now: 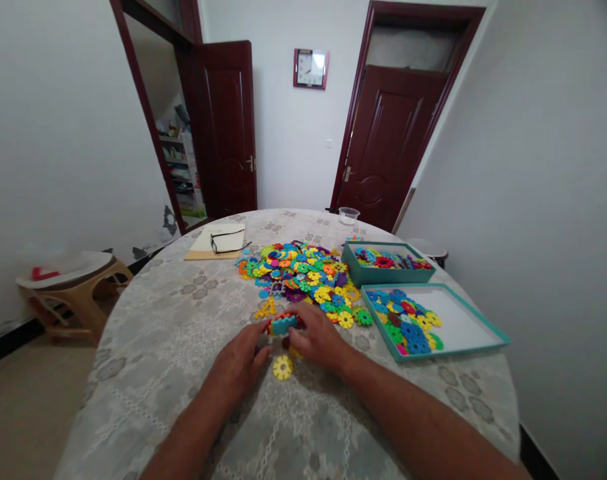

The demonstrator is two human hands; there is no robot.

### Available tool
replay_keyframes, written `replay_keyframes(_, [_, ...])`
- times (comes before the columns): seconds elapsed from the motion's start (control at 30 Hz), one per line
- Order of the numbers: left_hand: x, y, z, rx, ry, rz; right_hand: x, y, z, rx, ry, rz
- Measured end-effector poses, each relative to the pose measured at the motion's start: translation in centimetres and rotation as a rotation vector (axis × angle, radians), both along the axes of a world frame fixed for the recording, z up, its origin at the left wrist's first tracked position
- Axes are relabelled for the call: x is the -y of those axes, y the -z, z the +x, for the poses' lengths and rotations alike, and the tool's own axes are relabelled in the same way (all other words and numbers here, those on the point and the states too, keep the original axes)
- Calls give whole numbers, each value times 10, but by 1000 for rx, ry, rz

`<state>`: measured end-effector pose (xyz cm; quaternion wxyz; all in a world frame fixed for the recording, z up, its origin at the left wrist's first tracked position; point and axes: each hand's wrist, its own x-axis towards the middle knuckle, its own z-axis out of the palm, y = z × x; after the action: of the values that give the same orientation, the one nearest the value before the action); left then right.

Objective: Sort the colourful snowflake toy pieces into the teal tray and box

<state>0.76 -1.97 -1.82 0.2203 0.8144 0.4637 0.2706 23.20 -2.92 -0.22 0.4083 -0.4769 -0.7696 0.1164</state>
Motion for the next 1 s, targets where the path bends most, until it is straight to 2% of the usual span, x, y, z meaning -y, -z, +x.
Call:
replay_keyframes(0.13, [-2,1,4,-67,-19,-10,-3,-9,12,-104,148,-76])
replay_keyframes(0.3, [2,-4,12,-115,-18,-21,-6,-6,12,-191,150,-151])
replay_keyframes(0.4, [5,-5,10,-141,-13,-37,-12,-15,23,-238,190,-133])
replay_keyframes(0.5, [7,-2,5,-166,12,-43,-25,-37,54,-257,348,-46])
replay_keyframes(0.63, [5,1,3,-168,23,-24,-50,-70,117,-108,712,110])
replay_keyframes(0.7, [4,2,3,-158,29,-13,-63,-80,147,19,860,82])
replay_keyframes(0.77, [3,2,3,-151,32,-16,-77,-84,169,138,949,25])
replay_keyframes(0.87, [3,1,3,-155,33,-29,-92,-81,188,216,956,-19])
replay_keyframes(1.0, [6,-4,3,-170,53,-40,-101,-72,194,273,880,-47])
